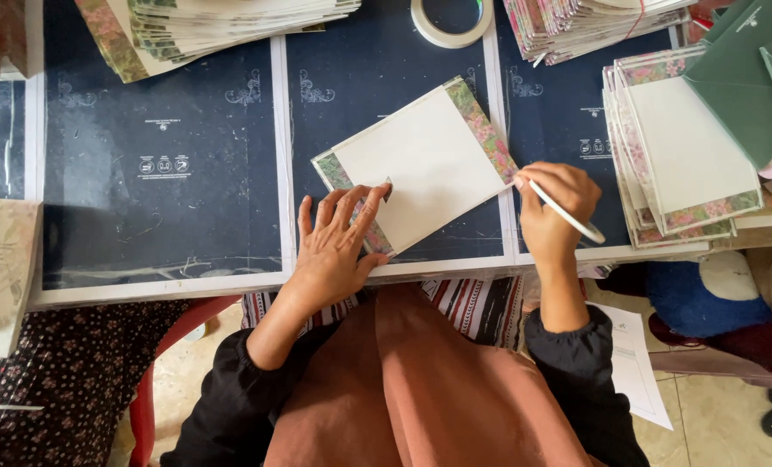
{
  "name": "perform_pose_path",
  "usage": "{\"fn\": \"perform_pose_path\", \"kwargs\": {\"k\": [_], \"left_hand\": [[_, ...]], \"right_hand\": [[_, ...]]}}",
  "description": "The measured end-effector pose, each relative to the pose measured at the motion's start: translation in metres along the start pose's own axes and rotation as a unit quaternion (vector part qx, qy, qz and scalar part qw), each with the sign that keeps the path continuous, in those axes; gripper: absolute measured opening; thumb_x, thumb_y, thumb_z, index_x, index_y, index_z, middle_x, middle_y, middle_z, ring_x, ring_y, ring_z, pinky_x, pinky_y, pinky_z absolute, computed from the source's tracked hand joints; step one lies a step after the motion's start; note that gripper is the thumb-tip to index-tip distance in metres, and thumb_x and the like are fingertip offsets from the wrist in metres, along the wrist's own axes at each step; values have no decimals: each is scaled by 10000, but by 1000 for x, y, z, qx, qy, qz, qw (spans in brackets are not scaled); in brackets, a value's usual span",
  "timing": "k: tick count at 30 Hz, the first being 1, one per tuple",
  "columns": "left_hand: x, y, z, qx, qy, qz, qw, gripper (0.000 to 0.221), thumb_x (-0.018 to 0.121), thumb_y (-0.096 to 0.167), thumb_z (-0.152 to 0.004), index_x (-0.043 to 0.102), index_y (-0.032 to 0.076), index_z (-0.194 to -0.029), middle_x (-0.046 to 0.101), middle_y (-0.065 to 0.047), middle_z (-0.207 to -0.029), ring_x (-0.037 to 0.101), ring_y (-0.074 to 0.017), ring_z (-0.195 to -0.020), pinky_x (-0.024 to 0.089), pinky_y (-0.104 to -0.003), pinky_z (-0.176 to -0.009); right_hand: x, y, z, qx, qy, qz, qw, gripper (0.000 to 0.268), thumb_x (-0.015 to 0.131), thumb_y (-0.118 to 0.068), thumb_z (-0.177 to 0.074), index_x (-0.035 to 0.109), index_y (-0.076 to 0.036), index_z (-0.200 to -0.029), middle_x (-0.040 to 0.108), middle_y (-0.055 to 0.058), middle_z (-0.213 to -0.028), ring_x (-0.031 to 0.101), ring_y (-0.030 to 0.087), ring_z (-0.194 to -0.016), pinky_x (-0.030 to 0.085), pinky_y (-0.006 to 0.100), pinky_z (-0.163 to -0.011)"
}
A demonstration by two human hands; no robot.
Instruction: Applying double-sided tape to the edges of decorative paper cards in a production environment
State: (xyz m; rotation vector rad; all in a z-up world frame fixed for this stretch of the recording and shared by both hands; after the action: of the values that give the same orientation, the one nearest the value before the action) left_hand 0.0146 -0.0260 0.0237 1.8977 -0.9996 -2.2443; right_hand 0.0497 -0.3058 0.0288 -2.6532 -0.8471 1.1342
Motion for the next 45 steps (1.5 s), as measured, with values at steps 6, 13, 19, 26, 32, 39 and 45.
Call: {"fn": "perform_pose_path", "kwargs": {"k": [6, 13, 19, 26, 32, 39, 45], "left_hand": [[12, 13, 11, 84, 41, -20, 995, 785, 638, 215, -801, 247, 234, -1481, 395, -17, -1431, 240, -376, -1336, -73, -723, -971], [2, 7, 38, 144, 152, -133, 969, 588, 336, 110, -910, 285, 310, -1460, 609, 82, -1210, 335, -252, -1359, -64, -690, -1018], [-27, -38, -9, 41, 209, -228, 950, 658, 534, 289, -866, 334, 256, -1491, 620, -48, -1235, 424, -358, -1310, 28, -733, -977], [35, 18, -20, 117, 39, -52, 991, 873, 615, 359, -777, 142, 255, -1505, 223, -6, -1543, 181, -320, -1415, 162, -598, -1086], [32, 19, -19, 103, -45, -65, 992, 946, 595, 403, -760, 54, 207, -1510, 81, -25, -1569, 40, -319, -1432, 78, -547, -1115], [35, 19, -19, 103, -29, -32, 994, 862, 488, 525, -837, 71, 190, -1513, 93, -27, -1569, 44, -320, -1430, 61, -555, -1110], [36, 22, -20, 80, -21, -58, 995, 893, 562, 453, -821, 55, 207, -1515, 84, -17, -1571, 29, -299, -1434, 40, -549, -1104]], "right_hand": [[11, 12, 0, -5, 16, 71, 997, 147, 807, -92, -754, 705, -197, -762, 666, -92, -796, 615, 157, -789, 450, 280, -738], [6, 9, 22, -31, -52, 137, 989, 174, 739, -121, -799, 716, -180, -961, 645, -18, -1005, 564, 220, -944, 346, 379, -842], [-4, -100, 43, -30, -85, -7, 996, 156, 736, -231, -775, 643, -107, -785, 628, 31, -899, 582, 259, -875, 402, 389, -822], [3, -146, 47, -34, -105, -48, 993, 236, 663, -317, -827, 576, -100, -859, 581, 28, -949, 577, 252, -944, 379, 384, -830], [11, -125, 53, -15, -55, -28, 998, 58, 628, -226, -848, 648, -180, -877, 606, -48, -894, 578, 190, -900, 371, 334, -829], [18, -124, 45, -22, -46, -17, 999, 125, 567, -114, -835, 660, -195, -859, 581, -36, -898, 548, 216, -887, 376, 366, -833], [16, -88, 39, 25, -73, -32, 997, 99, 631, -85, -825, 692, -163, -837, 621, -22, -845, 557, 212, -896, 330, 383, -854]]}}
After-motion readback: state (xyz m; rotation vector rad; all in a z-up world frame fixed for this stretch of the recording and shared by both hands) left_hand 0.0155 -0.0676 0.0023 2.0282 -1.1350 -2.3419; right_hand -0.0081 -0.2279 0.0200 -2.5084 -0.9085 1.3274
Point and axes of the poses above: each hand's wrist, its own z-axis away from the middle knuckle, its own x-axis out of the palm, y = z × x, the point moved 5 cm from there along -z, towards the middle knuckle
